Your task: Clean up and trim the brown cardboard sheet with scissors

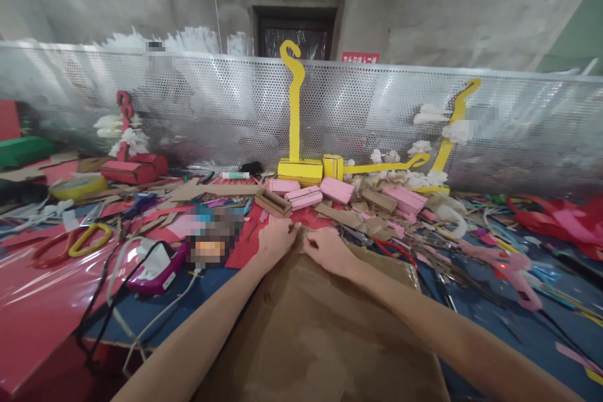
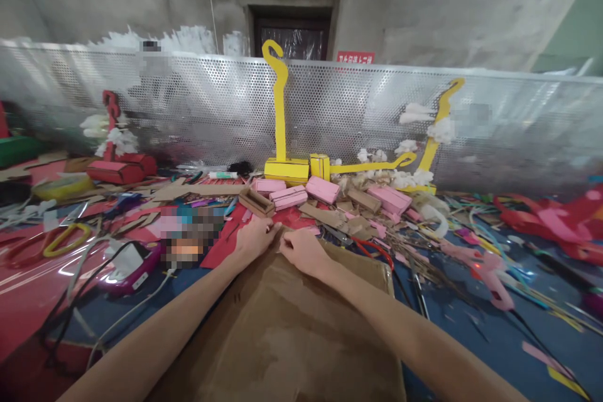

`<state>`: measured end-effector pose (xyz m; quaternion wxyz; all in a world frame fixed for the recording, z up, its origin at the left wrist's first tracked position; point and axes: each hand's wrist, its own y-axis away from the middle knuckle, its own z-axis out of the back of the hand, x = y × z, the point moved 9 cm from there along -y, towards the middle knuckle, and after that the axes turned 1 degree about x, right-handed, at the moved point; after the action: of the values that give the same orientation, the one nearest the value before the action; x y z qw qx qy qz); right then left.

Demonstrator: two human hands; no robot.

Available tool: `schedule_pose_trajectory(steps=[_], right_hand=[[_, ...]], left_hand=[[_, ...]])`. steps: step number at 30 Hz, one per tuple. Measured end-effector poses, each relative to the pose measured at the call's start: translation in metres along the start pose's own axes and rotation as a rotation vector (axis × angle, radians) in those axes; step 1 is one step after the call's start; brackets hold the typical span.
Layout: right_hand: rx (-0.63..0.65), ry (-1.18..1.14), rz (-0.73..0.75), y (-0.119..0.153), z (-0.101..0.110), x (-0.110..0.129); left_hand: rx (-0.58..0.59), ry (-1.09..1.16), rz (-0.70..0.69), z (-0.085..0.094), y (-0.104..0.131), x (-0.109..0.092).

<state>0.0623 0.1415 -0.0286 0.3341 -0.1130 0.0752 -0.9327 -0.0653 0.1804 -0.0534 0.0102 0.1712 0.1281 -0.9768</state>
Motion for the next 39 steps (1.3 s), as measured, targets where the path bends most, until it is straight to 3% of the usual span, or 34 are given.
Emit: schedule_pose_trajectory(steps=[22,29,32,36,39], right_hand=[[0.042,0.106,0.058,0.05,0.007,-0.012],[-0.081,0.079,0.001,0.055,0.039,-0.034],[-0.038,0.122,0.191,0.044,0.042,-0.016],[0.12,0.282,0.499,0.019,0.021,0.014],[0.175,0.342,0.599,0.004,0.005,0.021]], left_hand=[[-0.008,-0.029,-0.06,0.003,0.005,-0.011],[-0.014,-0.05,-0.019,0.004,0.005,-0.007],[-0.007,-0.053,-0.019,0.002,0.005,-0.007],[0.022,-0.062,-0.023,-0.001,0.004,-0.004],[0.036,-0.076,-0.013,-0.003,0.004,0.0]])
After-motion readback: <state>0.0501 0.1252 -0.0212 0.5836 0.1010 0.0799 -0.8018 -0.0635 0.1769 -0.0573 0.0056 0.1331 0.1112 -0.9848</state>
